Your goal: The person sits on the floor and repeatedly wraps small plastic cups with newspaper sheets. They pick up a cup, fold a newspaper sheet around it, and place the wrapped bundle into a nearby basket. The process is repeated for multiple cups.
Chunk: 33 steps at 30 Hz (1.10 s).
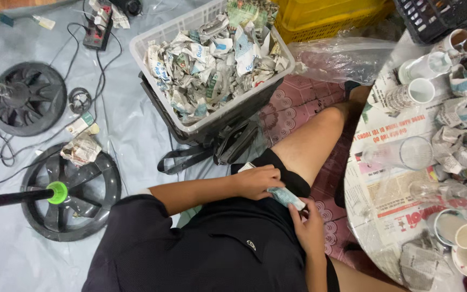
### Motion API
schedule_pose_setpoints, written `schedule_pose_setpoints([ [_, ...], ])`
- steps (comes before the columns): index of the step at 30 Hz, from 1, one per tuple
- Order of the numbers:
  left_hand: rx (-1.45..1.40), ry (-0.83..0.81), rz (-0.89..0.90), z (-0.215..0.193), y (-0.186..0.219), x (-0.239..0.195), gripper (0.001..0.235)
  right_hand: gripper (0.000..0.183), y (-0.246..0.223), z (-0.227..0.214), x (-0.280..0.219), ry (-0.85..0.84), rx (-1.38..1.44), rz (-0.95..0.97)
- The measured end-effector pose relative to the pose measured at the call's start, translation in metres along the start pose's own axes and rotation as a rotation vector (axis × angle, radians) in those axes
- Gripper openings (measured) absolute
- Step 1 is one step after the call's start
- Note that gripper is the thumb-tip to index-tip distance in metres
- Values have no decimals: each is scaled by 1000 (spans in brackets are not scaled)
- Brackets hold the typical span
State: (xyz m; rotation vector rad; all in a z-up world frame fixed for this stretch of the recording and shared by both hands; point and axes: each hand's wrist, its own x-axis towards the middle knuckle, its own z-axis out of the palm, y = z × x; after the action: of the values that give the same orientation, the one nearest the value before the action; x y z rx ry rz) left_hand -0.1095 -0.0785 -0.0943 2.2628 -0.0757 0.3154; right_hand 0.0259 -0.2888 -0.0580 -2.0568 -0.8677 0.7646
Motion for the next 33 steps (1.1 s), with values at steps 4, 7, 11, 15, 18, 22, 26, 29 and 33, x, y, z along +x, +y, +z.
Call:
schedule_pose_setpoints([
  [4,102,38,62,-9,3,-1,45,25,-3,0,-1,25,-105,-41],
  [7,70,-4,137,-3,3,-7,49,16,4,2,-5,65,-121,-216],
  [11,106,50,152,0,2,-7,48,16,17,6,-3,147,-32,-378],
  [15,86,6,139,-5,10,0,48,16,29,11,-3,184,192,-194],
  [18,37,-26,188,-14,20,11,50,18,33,9,-6,298,240,-271],
  [22,-59,27,246,-26,40,32,48,21,29,6,-12,578,163,-448],
  [26,-63,85,192,-30,62,58,46,13,21,-3,-9,643,111,-608],
  [29,-92,99,160,-29,74,70,45,17,19,-16,-15,554,113,-608],
  [33,-164,5,205,-32,87,76,44,19,16,-26,-22,506,151,-675],
])
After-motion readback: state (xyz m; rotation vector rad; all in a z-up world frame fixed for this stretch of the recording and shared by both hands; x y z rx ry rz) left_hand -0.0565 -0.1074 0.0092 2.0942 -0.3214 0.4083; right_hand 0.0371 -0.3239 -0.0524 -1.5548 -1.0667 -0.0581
